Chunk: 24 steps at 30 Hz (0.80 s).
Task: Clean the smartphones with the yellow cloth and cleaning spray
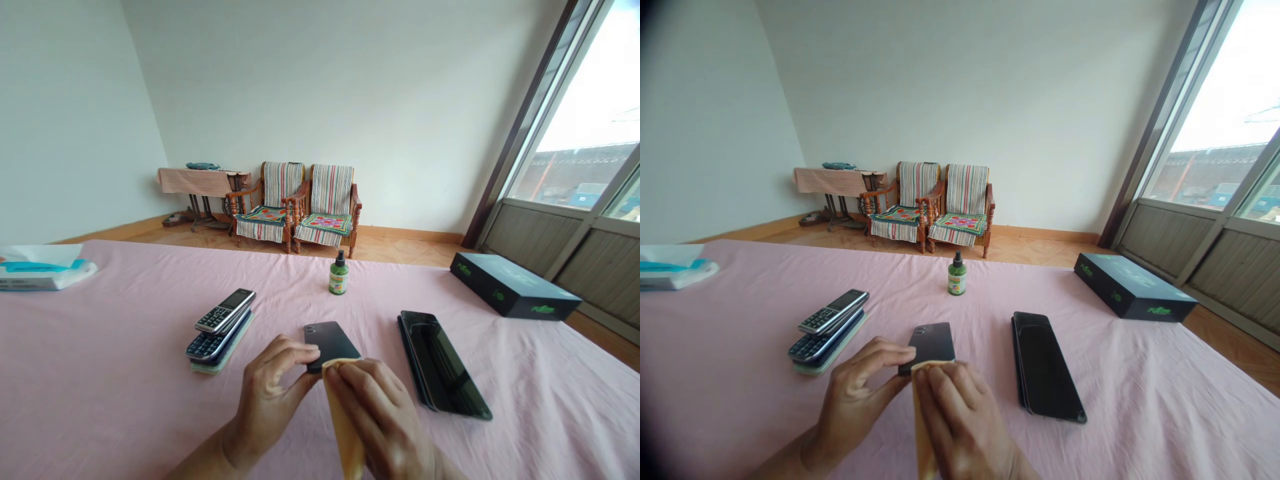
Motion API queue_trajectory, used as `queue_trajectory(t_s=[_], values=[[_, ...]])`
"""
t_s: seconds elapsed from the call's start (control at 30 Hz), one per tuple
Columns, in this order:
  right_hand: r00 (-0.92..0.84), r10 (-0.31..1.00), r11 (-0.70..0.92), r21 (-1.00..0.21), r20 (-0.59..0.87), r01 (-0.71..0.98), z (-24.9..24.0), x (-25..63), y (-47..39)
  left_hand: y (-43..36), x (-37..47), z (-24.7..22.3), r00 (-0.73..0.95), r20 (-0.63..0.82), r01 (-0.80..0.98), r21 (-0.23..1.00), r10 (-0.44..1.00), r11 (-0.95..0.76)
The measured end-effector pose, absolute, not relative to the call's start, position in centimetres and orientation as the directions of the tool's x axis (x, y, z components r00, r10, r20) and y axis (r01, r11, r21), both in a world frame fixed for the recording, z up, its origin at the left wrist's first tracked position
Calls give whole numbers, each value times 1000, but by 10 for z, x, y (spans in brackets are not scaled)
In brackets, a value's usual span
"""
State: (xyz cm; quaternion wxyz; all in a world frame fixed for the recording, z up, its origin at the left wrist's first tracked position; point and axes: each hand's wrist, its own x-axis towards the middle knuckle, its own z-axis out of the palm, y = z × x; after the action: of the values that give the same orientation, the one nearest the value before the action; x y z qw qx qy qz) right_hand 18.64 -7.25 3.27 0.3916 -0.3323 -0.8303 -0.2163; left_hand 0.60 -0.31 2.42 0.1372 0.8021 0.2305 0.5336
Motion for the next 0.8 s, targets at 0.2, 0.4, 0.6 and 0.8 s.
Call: queue_trajectory(t_s=[0.2, 0.4, 0.6, 0.8], values=[[-438, 392, 675, 71, 809, 735, 29, 189, -72, -2, 6, 26, 309, 794, 238, 469, 524, -851], [-415, 419, 673, 30, 808, 739, 27, 188, -71, -2, 5, 23, 300, 791, 243, 477, 533, -845], [-401, 415, 687, 8, 816, 727, 23, 187, -71, -3, 7, 25, 309, 790, 250, 470, 529, -847], [-357, 437, 667, -31, 826, 744, 24, 188, -71, -2, 6, 22, 309, 786, 244, 479, 536, -843]])
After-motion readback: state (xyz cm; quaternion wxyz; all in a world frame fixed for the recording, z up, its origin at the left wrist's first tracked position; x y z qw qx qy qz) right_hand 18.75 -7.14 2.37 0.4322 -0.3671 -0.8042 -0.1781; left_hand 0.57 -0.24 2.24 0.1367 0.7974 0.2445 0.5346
